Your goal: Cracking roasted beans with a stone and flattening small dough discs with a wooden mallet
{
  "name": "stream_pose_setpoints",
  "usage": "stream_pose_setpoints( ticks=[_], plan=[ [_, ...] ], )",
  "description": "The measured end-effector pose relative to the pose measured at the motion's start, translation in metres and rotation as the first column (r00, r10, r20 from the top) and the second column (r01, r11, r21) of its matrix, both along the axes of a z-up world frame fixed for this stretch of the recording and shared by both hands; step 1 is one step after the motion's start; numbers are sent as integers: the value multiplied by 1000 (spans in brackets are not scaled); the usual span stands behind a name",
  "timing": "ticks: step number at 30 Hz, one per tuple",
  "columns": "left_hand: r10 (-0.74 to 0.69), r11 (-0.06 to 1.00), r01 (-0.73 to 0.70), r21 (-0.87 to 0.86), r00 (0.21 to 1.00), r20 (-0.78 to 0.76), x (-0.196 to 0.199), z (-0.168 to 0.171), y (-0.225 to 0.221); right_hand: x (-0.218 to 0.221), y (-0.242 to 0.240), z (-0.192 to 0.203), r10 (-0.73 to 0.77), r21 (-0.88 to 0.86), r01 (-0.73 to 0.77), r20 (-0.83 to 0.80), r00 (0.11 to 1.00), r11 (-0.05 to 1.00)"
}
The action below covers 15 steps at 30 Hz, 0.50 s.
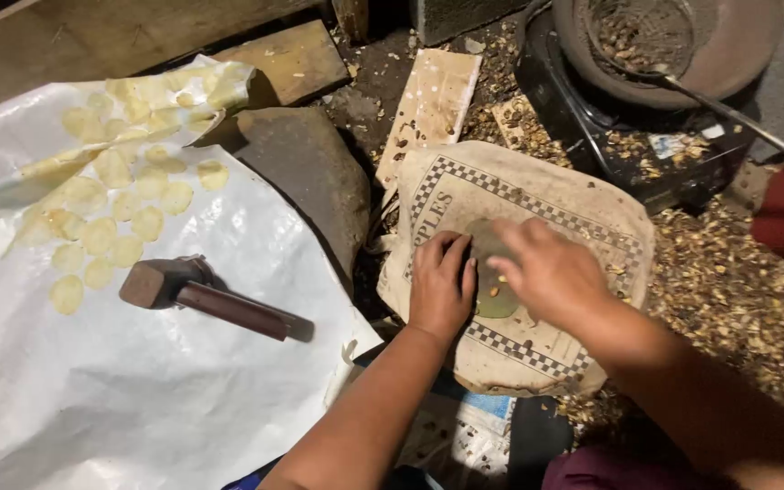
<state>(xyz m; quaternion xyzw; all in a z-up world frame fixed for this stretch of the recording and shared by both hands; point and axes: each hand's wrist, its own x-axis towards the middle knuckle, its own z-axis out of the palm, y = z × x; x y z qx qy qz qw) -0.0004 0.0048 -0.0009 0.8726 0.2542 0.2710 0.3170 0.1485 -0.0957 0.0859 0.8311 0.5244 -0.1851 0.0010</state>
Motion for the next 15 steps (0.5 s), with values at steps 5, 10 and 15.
stream_pose_setpoints(
  ticks=[5,10,15],
  plan=[
    [27,999,-26,-23,999,29,-2,-4,1,24,3,-21,-242,-126,223,-165,956,967],
    [-5,1000,5,-9,1000,-1,7,-2,9,4,2,17,-167,-128,155,-85,982,980],
    [-28,998,21,-55,991,-129,16,-20,12,-6,-10,46,-257,-205,233,-101,961,951]
  ],
)
